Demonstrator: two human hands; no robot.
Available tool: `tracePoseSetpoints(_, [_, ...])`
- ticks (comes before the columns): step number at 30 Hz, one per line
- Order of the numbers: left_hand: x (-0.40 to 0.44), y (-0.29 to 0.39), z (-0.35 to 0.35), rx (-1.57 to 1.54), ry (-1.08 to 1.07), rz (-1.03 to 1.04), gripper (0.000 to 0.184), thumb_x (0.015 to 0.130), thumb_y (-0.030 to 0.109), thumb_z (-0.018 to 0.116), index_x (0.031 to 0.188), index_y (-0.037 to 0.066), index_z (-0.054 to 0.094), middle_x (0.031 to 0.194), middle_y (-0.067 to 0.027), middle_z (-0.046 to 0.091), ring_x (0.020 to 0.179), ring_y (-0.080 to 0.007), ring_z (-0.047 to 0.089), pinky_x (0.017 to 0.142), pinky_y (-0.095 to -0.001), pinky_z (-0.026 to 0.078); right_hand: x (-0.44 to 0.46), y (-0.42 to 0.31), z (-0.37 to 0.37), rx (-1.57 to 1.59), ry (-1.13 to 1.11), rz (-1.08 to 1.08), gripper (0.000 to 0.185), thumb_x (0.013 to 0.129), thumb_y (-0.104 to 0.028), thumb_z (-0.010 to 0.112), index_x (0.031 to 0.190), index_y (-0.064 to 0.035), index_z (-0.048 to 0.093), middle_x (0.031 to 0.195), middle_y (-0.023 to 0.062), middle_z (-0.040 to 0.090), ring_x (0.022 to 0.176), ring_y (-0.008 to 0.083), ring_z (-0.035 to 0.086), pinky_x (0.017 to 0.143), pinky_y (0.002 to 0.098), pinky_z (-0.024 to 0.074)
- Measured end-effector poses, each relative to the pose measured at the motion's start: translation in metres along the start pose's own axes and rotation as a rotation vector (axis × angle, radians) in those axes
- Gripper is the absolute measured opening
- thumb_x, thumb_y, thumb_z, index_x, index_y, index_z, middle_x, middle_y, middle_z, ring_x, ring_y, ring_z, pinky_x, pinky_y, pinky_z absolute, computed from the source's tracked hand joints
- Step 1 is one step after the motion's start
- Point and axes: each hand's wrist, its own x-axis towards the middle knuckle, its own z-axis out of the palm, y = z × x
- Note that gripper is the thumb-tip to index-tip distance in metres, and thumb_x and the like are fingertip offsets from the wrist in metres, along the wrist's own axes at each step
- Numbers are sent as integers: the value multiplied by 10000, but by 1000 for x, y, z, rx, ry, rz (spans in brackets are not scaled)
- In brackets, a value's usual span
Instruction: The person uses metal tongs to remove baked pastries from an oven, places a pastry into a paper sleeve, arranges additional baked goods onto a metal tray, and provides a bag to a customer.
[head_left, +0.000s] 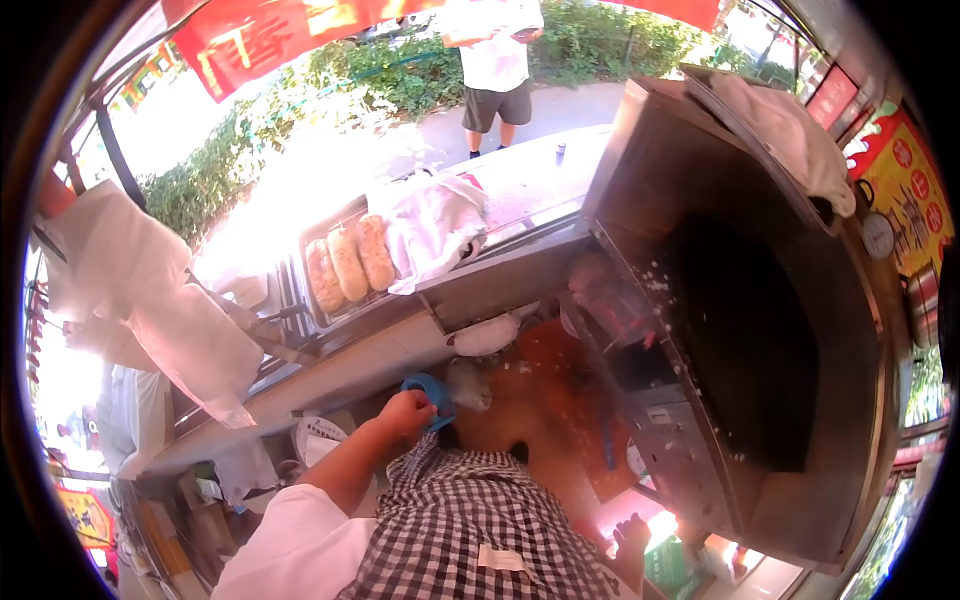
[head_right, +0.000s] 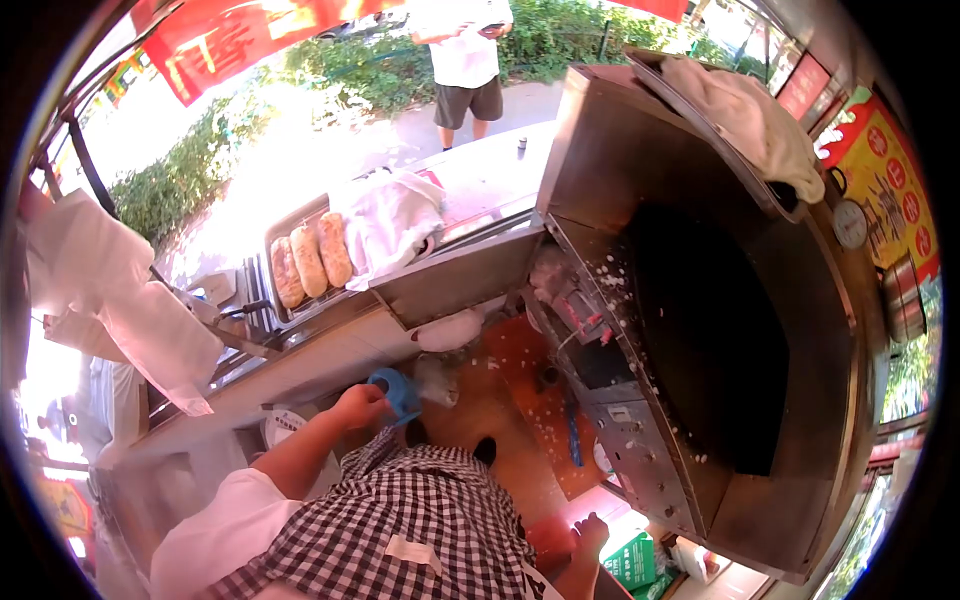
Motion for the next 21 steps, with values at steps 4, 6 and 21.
tracePoseSetpoints(4, [-5, -11, -30, -99, 73, -46, 311, 830, 291, 685, 961, 9, 693, 873, -156, 701, 821, -271, 676, 762, -368, 522, -5, -66, 89, -140, -184, -142, 252, 870, -223, 640, 1046, -54, 574, 803, 62, 591, 718, 152, 581, 548, 275, 477])
tracePoseSetpoints(6, [-11, -24, -37, -141, 102, -57, 305, 830, 286, 692, 962, 11, 691, 857, -138, 698, 805, -233, 667, 765, -355, 518, 6, -82, 127, -320, -253, -320, 278, 877, -234, 654, 1064, -40, 585, 799, 48, 592, 714, 134, 561, 562, 254, 462])
tracePoseSetpoints(21, [-28, -58, -82, -420, 226, -62, 217, 863, 202, 670, 947, 2, 663, 831, -100, 684, 786, -173, 647, 740, -317, 511, -181, -310, 484, -297, -706, -958, 243, 916, -180, 641, 1076, -1, 605, 903, 68, 651, 773, 126, 625, 712, 266, 506])
